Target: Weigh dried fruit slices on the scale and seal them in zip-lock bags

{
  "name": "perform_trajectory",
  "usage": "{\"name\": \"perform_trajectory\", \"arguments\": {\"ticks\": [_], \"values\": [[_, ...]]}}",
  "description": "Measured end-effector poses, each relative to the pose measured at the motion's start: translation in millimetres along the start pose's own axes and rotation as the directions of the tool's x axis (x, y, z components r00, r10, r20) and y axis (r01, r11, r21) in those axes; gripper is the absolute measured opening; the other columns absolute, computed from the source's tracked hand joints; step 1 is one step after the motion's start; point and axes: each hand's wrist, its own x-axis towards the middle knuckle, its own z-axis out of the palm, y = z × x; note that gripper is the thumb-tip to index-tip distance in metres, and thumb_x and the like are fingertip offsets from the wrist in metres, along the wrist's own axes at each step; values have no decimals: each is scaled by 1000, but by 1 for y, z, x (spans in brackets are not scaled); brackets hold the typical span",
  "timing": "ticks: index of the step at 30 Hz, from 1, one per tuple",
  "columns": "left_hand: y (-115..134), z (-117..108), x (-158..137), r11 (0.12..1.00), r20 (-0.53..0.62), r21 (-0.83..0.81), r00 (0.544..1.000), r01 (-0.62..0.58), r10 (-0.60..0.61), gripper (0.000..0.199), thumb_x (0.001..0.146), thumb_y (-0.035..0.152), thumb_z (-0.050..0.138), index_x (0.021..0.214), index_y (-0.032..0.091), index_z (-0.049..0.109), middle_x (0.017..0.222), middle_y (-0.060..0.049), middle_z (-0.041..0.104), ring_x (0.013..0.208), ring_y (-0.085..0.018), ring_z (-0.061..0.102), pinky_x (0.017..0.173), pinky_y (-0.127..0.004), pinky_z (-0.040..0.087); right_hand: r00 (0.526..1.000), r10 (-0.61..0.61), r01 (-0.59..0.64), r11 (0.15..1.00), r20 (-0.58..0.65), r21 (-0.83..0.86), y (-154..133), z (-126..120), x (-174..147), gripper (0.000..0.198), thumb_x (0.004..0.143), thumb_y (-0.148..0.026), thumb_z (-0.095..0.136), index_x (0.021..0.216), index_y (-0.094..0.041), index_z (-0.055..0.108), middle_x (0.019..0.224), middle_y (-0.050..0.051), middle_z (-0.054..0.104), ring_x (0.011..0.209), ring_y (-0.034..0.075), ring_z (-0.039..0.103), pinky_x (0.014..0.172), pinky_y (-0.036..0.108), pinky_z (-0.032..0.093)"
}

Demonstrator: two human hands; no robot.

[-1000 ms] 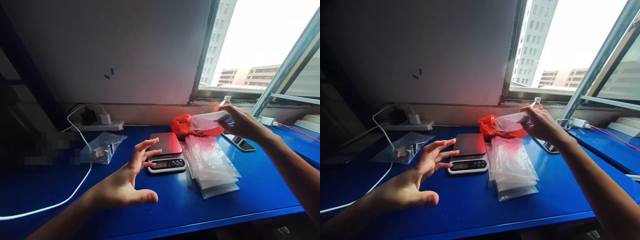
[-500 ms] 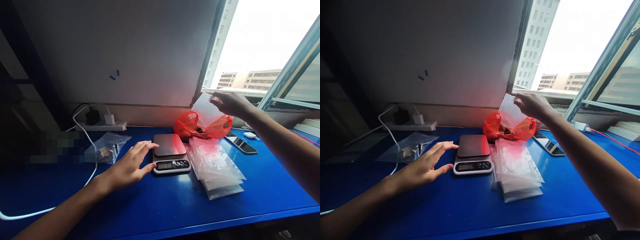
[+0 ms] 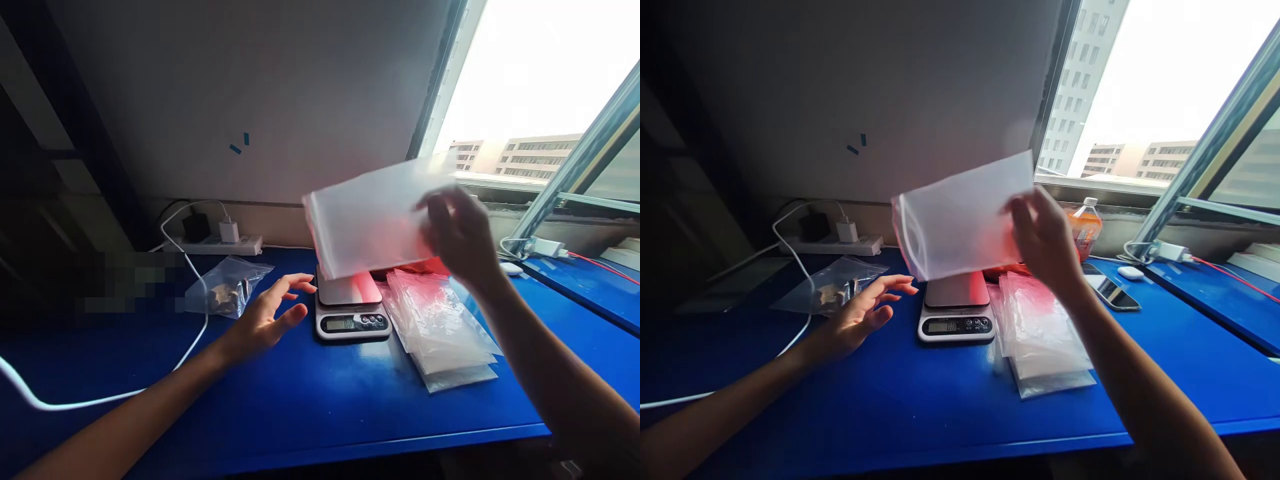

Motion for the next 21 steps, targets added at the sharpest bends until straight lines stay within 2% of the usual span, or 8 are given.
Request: {"name": "perform_trajectory", "arguments": {"ticks": [1, 3, 5, 7, 11, 16, 18, 21], "values": [[4, 1, -1, 999, 31, -45, 1000, 3, -2, 49, 90, 59, 49, 127, 28, 57, 120, -4, 66, 112, -31, 59, 97, -41, 47, 997, -22, 21, 1000, 68, 9, -2, 13, -14, 25, 95, -38, 48, 84, -18, 59, 59, -4, 50, 47, 5, 42, 50, 23, 34], [10, 2, -1, 993, 90, -116, 996, 1, 9, 42, 91, 57, 48, 116, 27, 62, 109, -1, 68, 104, -26, 63, 93, -37, 49, 994, -32, 36, 999, 108, -33, -2, 30, -37, 22, 95, -35, 46, 83, -20, 56, 63, -3, 52, 51, 8, 44, 49, 23, 33], [11, 2, 1, 991, 122, -135, 993, 19, -2, 33, 91, 52, 52, 100, 23, 67, 97, -1, 69, 95, -23, 64, 88, -33, 50, 996, -1, 6, 998, 87, -60, 2, 37, -51, 18, 95, -33, 46, 84, -21, 54, 64, -2, 52, 52, 9, 46, 49, 24, 34], [8, 2, 3, 992, 133, -109, 990, 56, -42, 29, 90, 48, 57, 90, 20, 66, 90, -2, 69, 91, -22, 64, 86, -34, 49, 998, 48, -46, 999, 46, -29, 7, 37, -59, 16, 96, -33, 44, 85, -22, 50, 61, -3, 50, 50, 10, 45, 50, 24, 35], [0, 5, 6, 982, 114, -128, 986, 136, -122, 32, 91, 49, 56, 89, 18, 65, 79, -4, 68, 89, -22, 64, 87, -37, 49, 991, 136, -136, 990, 9, 48, 15, 36, -70, 17, 97, -37, 44, 87, -23, 47, 57, -6, 45, 47, 10, 44, 48, 24, 36], [-1, 4, 6, 967, 58, -224, 993, 118, -108, 35, 89, 49, 59, 72, 20, 67, 77, 0, 66, 87, -20, 63, 89, -34, 48, 983, 139, -161, 969, 123, 188, 13, 36, -76, 28, 93, -49, 52, 86, -22, 50, 55, -6, 46, 46, 9, 41, 45, 24, 32], [-3, 1, 7, 957, 3, -270, 994, 106, -109, 33, 89, 49, 59, 74, 21, 68, 75, 2, 65, 83, -18, 62, 85, -32, 49, 975, 115, -173, 930, 192, 324, 12, 31, -72, 41, 87, -60, 55, 76, -21, 53, 58, -3, 48, 49, 11, 44, 47, 25, 32], [-9, -5, 9, 942, -97, -322, 986, 96, -134, 26, 89, 43, 59, 77, 21, 66, 80, 1, 65, 80, -16, 59, 78, -28, 49, 935, 156, -316, 772, 318, 551, 11, 20, -62, 59, 84, -76, 41, 68, -21, 55, 56, 0, 49, 50, 13, 46, 48, 28, 35]]}}
